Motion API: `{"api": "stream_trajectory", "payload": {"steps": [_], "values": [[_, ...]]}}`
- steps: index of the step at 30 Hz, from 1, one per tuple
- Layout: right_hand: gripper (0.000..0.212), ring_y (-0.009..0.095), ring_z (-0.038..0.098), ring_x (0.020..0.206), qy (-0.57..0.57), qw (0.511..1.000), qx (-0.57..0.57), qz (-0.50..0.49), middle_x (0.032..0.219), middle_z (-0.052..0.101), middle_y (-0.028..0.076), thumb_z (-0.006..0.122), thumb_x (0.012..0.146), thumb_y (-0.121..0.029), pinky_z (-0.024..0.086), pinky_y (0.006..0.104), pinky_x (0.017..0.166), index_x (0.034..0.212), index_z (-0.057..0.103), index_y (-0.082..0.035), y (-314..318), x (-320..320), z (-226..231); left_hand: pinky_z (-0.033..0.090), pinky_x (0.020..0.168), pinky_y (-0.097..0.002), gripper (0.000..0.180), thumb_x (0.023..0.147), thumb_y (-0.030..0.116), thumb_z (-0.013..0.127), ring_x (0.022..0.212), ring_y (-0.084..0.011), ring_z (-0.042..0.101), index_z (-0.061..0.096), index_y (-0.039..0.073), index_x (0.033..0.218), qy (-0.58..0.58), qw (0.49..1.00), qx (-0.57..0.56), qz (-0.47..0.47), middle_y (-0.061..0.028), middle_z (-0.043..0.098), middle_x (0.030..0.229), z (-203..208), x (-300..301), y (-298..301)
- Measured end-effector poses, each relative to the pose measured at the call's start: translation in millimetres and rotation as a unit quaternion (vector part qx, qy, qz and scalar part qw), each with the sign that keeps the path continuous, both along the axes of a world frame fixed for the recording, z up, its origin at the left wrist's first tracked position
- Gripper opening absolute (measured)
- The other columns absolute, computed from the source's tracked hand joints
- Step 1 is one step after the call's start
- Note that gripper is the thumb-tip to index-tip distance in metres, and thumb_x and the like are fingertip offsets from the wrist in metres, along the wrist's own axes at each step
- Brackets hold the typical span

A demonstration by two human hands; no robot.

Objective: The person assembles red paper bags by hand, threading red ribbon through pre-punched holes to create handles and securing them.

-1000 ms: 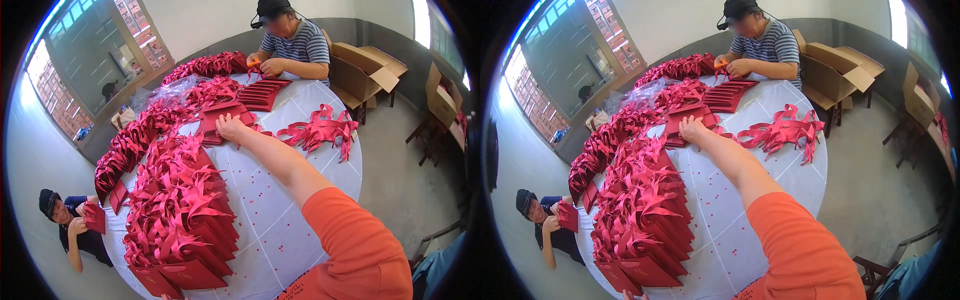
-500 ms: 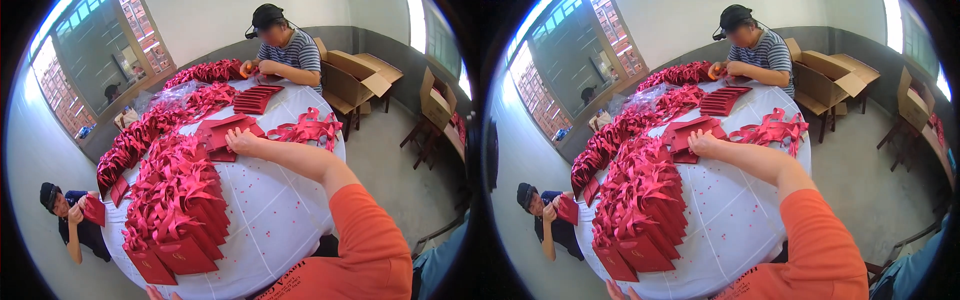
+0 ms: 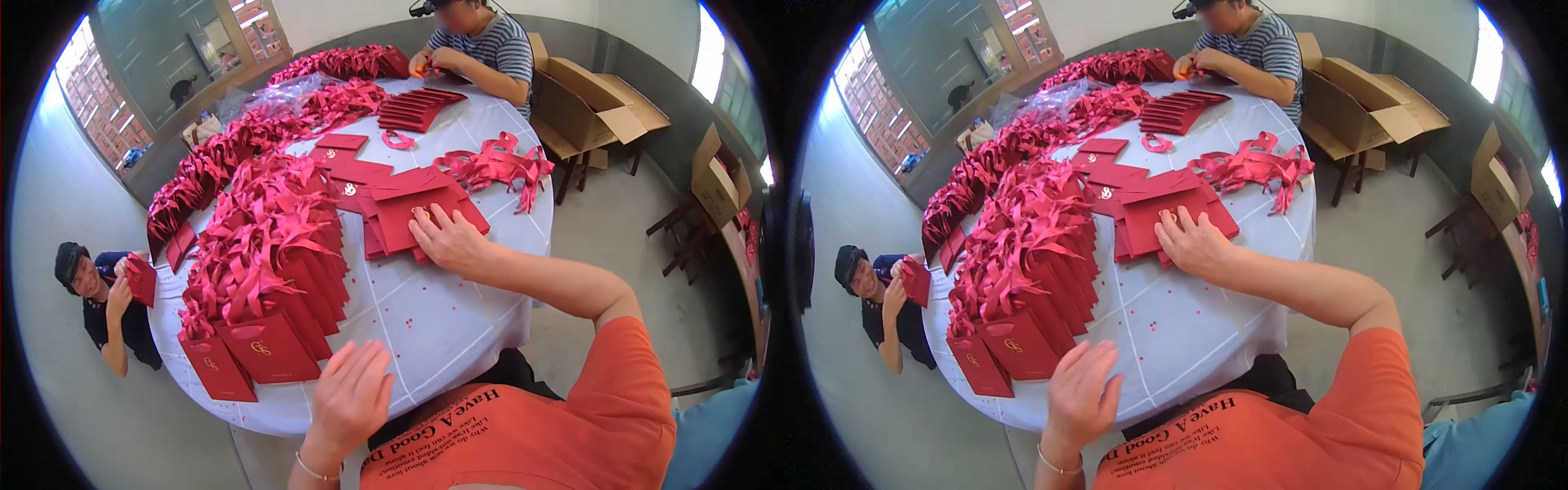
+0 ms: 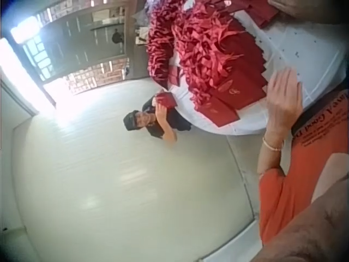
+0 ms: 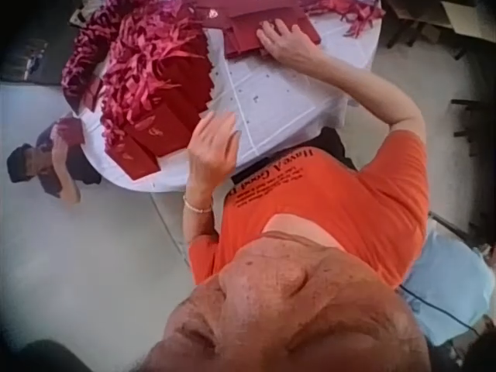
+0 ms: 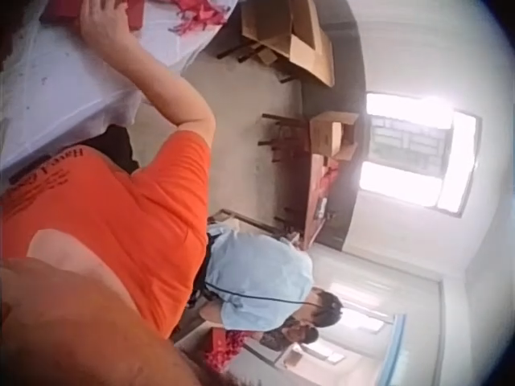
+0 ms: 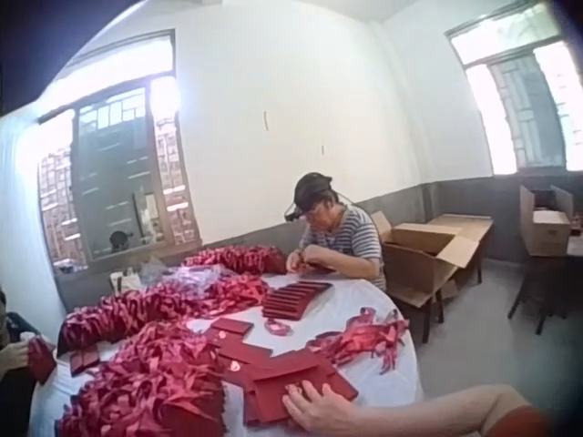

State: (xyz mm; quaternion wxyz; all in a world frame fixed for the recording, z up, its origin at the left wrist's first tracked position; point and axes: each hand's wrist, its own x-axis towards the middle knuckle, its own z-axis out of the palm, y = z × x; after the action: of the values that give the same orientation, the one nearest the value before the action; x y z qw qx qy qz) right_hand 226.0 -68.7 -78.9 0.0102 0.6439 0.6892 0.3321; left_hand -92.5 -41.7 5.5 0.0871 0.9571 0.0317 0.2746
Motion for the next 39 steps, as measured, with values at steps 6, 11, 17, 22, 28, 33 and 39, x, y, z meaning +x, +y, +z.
{"api": "stream_trajectory", "payload": {"steps": [6, 11, 17, 22, 28, 33, 39], "values": [[0.05, 0.035, 0.057, 0.115, 0.315, 0.943, -0.015, 0.104, 0.129, 0.059, 0.018, 0.074, 0.075, -0.024, 0.048, 0.0446, 0.094, 0.119, 0.064, -0.003, -44, -8, 40, 0.049, 0.096, -0.044, 0.037, 0.079, 0.014, 0.074, 0.101, -0.0374, 0.063, 0.059, -0.003, 0.109, 0.164, 0.986, -0.022, 0.005, -0.02, 0.063, 0.112, -15, 58, 12], [0.051, 0.034, 0.058, 0.112, 0.357, 0.921, 0.129, 0.083, 0.12, 0.061, 0.015, 0.08, 0.071, -0.015, 0.045, 0.0443, 0.1, 0.118, 0.063, -0.004, -23, 19, 53, 0.05, 0.092, -0.0434, 0.033, 0.079, 0.012, 0.073, 0.096, -0.0362, 0.064, 0.058, -0.002, 0.104, 0.207, 0.977, -0.047, 0.026, -0.0173, 0.064, 0.102, -29, 79, 19], [0.063, 0.037, 0.049, 0.123, 0.295, 0.951, 0.088, 0.028, 0.134, 0.051, 0.02, 0.079, 0.075, -0.024, 0.04, 0.0441, 0.106, 0.13, 0.055, -0.003, 17, 33, 57, 0.049, 0.083, -0.0418, 0.02, 0.078, 0.01, 0.071, 0.086, -0.0326, 0.064, 0.057, 0.001, 0.089, 0.004, 0.998, -0.065, 0.023, -0.0145, 0.063, 0.09, -71, 90, 33], [0.069, 0.038, 0.049, 0.124, 0.396, 0.91, 0.094, -0.077, 0.132, 0.051, 0.023, 0.079, 0.08, -0.032, 0.04, 0.0415, 0.106, 0.132, 0.05, 0.002, 10, 47, 46, 0.051, 0.079, -0.0423, 0.021, 0.08, 0.009, 0.071, 0.089, -0.0341, 0.064, 0.059, 0.001, 0.096, 0.041, 0.977, -0.169, 0.121, -0.0157, 0.065, 0.096, -72, 85, 36], [0.075, 0.034, 0.05, 0.125, 0.513, 0.843, 0.153, -0.06, 0.134, 0.05, 0.023, 0.081, 0.079, -0.032, 0.04, 0.0395, 0.106, 0.135, 0.046, 0.002, -27, 31, 29, 0.051, 0.086, -0.0438, 0.028, 0.081, 0.007, 0.07, 0.101, -0.0382, 0.062, 0.059, -0.002, 0.105, -0.071, 0.965, -0.201, 0.154, -0.0205, 0.064, 0.108, -64, 89, 50], [0.098, 0.041, 0.04, 0.135, 0.459, 0.872, 0.123, -0.115, 0.143, 0.042, 0.028, 0.082, 0.071, -0.05, 0.034, 0.0449, 0.112, 0.141, 0.041, 0.003, -23, 4, 43, 0.047, 0.097, -0.0463, 0.037, 0.079, 0.006, 0.071, 0.111, -0.0405, 0.059, 0.058, -0.004, 0.112, -0.046, 0.986, -0.15, 0.055, -0.024, 0.062, 0.119, -79, 96, 56], [0.117, 0.047, 0.034, 0.137, 0.365, 0.906, 0.046, -0.208, 0.144, 0.038, 0.033, 0.082, 0.057, -0.066, 0.029, 0.0496, 0.114, 0.141, 0.041, 0.004, 0, -14, 38, 0.044, 0.101, -0.0473, 0.035, 0.079, 0.004, 0.069, 0.115, -0.0412, 0.058, 0.059, -0.004, 0.111, -0.047, 0.988, -0.142, 0.026, -0.0255, 0.061, 0.122, -86, 93, 56]]}}
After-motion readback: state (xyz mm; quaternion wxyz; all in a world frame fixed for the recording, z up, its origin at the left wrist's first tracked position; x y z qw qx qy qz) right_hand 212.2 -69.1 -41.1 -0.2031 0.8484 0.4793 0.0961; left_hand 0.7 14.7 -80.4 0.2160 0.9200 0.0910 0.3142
